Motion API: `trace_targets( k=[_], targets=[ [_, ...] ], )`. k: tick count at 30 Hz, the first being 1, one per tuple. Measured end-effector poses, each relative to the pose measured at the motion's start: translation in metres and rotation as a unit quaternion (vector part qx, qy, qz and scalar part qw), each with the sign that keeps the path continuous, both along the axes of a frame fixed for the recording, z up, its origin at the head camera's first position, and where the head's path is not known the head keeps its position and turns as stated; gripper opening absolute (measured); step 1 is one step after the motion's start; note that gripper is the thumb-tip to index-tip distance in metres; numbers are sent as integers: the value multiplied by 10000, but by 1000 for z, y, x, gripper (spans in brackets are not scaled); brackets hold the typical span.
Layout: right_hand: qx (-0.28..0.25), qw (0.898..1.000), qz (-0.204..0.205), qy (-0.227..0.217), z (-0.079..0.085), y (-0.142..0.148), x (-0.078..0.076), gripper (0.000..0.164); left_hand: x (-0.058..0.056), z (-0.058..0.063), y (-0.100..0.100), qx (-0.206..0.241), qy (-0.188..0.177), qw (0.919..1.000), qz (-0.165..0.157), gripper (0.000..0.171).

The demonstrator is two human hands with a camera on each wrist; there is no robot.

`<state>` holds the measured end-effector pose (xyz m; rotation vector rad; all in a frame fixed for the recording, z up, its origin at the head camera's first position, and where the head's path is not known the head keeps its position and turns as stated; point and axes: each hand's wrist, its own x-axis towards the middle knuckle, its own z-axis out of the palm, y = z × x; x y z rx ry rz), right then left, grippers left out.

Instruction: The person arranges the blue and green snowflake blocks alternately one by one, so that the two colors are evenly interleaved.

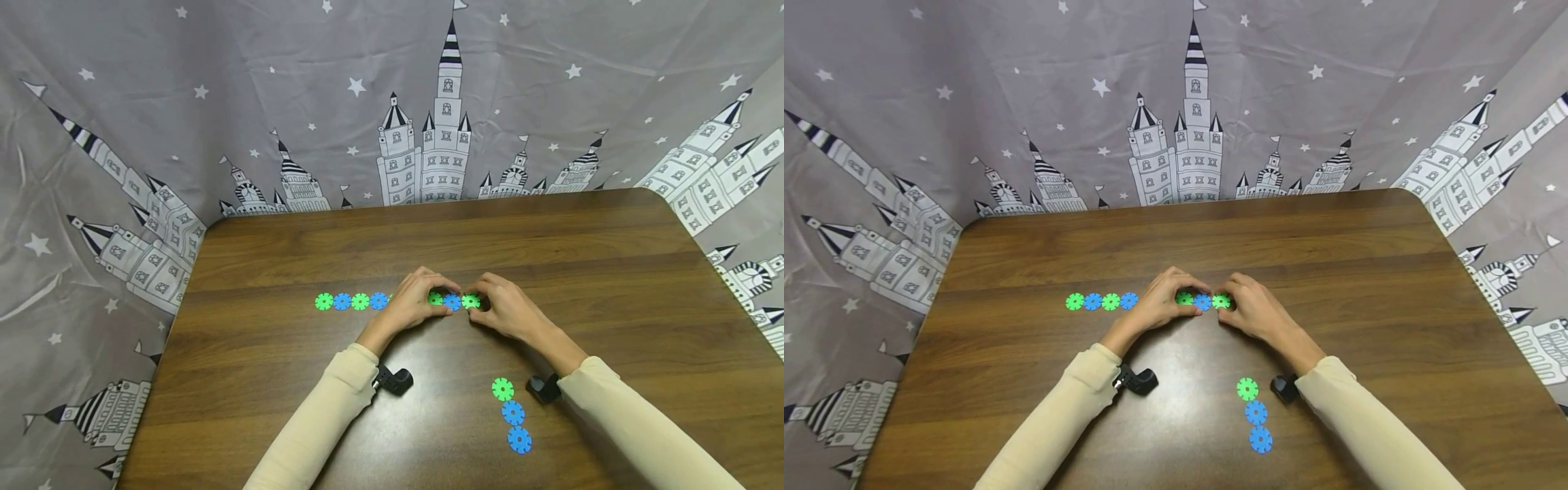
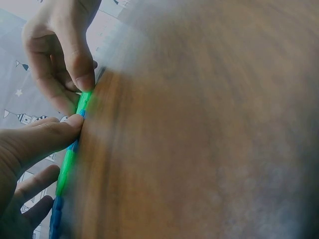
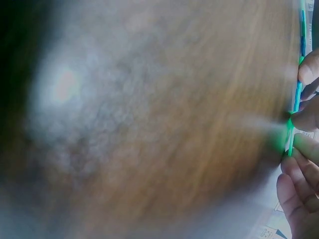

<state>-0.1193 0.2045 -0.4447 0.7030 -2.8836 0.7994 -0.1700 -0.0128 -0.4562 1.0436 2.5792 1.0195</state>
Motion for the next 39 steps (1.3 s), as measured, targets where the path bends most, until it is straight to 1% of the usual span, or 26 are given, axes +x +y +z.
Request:
trace_targets(
  k=[12,27,39],
  targets=[
    [-22,9998,-78,-202,1,-1,0,32,0,1,1,49,5,10000,-8,40],
    [23,9995,-89,-288,0,2,0,35,0,0,0,-8,-9,10000,-14,40],
    [-79,9993,-94,-349,0,3,2,38,0,-1,1,91,-50,9999,10,40]
  ],
)
